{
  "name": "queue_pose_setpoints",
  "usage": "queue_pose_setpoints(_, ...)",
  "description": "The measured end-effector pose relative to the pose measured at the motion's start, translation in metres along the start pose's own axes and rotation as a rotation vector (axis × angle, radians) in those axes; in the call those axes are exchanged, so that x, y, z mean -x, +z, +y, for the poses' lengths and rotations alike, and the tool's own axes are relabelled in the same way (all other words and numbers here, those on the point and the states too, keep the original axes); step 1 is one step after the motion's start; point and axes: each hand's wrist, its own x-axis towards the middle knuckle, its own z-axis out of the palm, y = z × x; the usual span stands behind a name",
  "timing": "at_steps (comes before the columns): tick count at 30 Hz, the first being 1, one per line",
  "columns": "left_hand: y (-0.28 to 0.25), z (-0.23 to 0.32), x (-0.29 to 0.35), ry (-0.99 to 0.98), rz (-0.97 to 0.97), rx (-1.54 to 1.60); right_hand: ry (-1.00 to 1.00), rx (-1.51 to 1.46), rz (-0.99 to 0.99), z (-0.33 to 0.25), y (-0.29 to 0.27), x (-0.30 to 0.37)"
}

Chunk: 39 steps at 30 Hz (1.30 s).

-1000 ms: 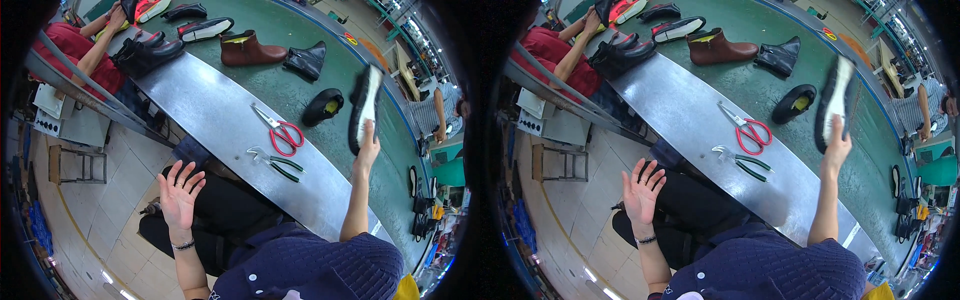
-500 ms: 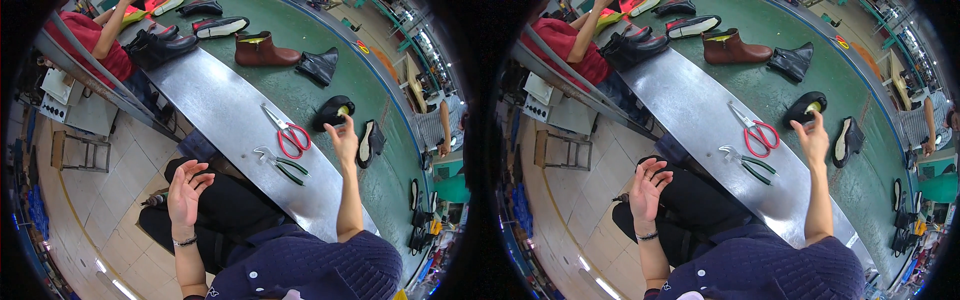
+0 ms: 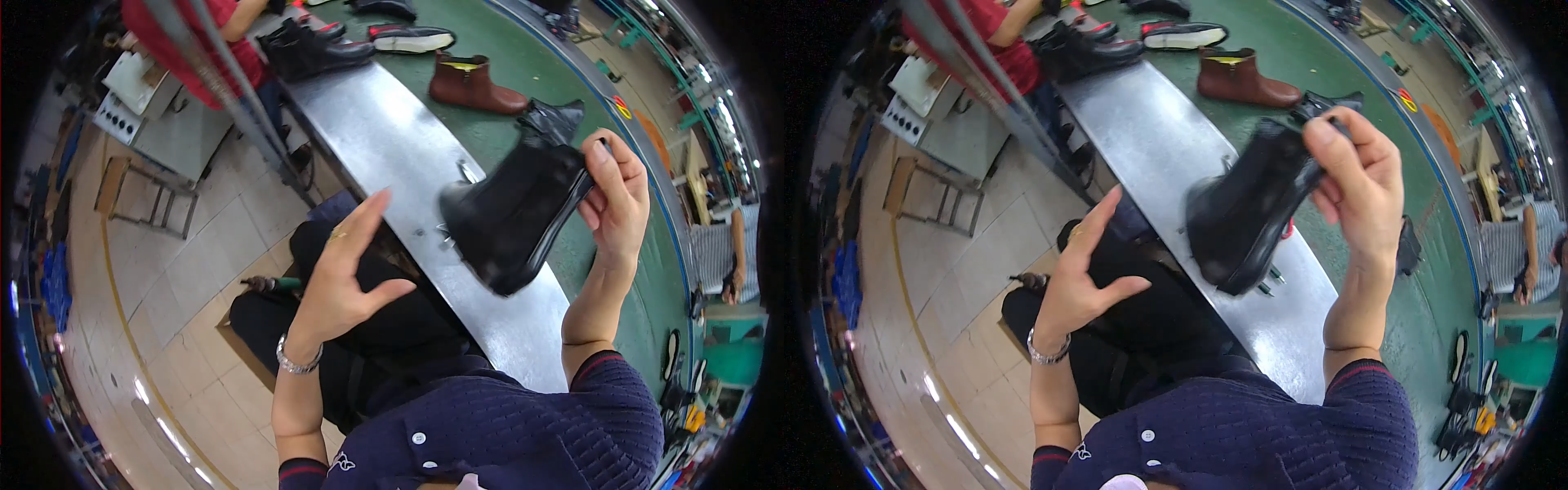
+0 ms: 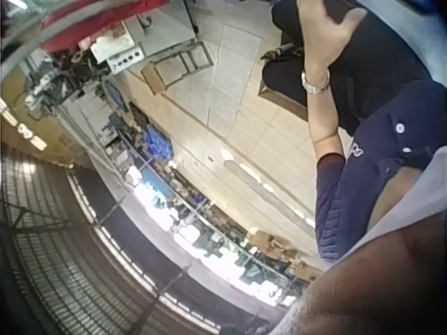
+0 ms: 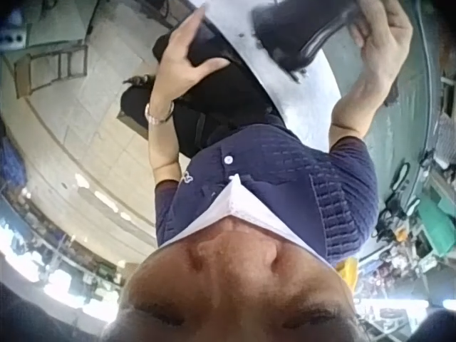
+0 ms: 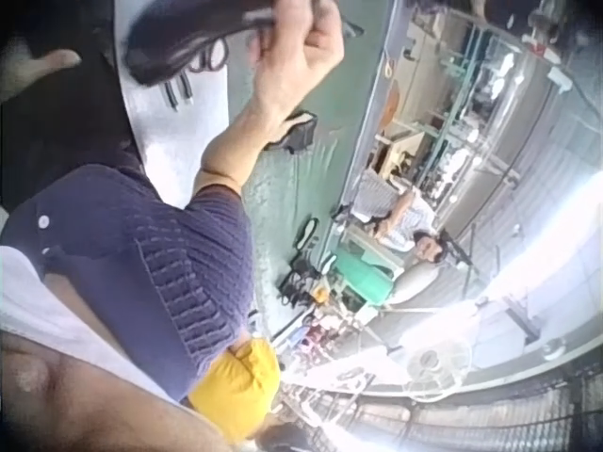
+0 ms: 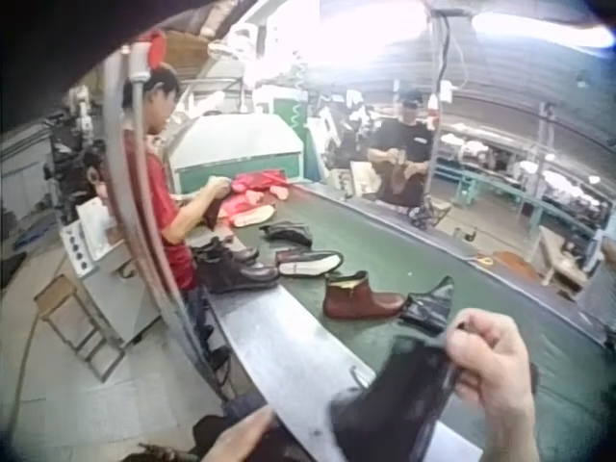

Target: Assembling shoes by pulling the upper over the last and securing it with tools at a factory station.

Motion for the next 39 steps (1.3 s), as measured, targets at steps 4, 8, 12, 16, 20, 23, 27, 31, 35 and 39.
queue_pose_setpoints(4, -0.011, 0.006, 0.009, 0.075, -0.047, -0.065, 0.188, -0.083, -0.421, -0.009, 0.083, -0.009)
queue_pose_setpoints(8, -0.02, -0.025, 0.075, -0.092, 0.187, 0.24, 0.263, -0.098, -0.654, 0.018, 0.172, -0.025)
queue_pose_setpoints(12, -0.009, -0.034, 0.129, -0.25, 0.406, 0.379, 0.365, -0.141, -0.881, 0.054, 0.223, -0.014)
queue_pose_setpoints(16, 0.002, -0.038, 0.16, -0.385, 0.513, 0.534, 0.402, -0.194, -0.975, 0.083, 0.242, 0.005)
queue_pose_setpoints(20, 0.013, -0.049, 0.173, -0.419, 0.563, 0.603, 0.402, -0.086, -0.971, 0.105, 0.231, 0.017)
queue_pose_setpoints(23, 0.026, -0.051, 0.176, -0.428, 0.616, 0.624, 0.381, 0.012, -0.969, 0.11, 0.21, 0.033)
queue_pose_setpoints(27, 0.037, -0.024, 0.159, -0.599, 0.605, 0.028, 0.371, 0.493, -1.093, 0.086, 0.19, 0.046)
queue_pose_setpoints(31, 0.013, 0.018, 0.147, -0.537, 0.49, -0.141, 0.456, 0.246, -1.161, 0.096, 0.164, 0.025)
queue_pose_setpoints(35, -0.018, -0.007, 0.15, -0.525, 0.65, 0.392, 0.368, 0.163, -1.231, 0.125, 0.157, 0.023)
queue_pose_setpoints(39, -0.022, -0.019, 0.145, -0.726, 0.643, 0.325, 0.467, 0.212, -1.403, 0.109, 0.186, 0.015)
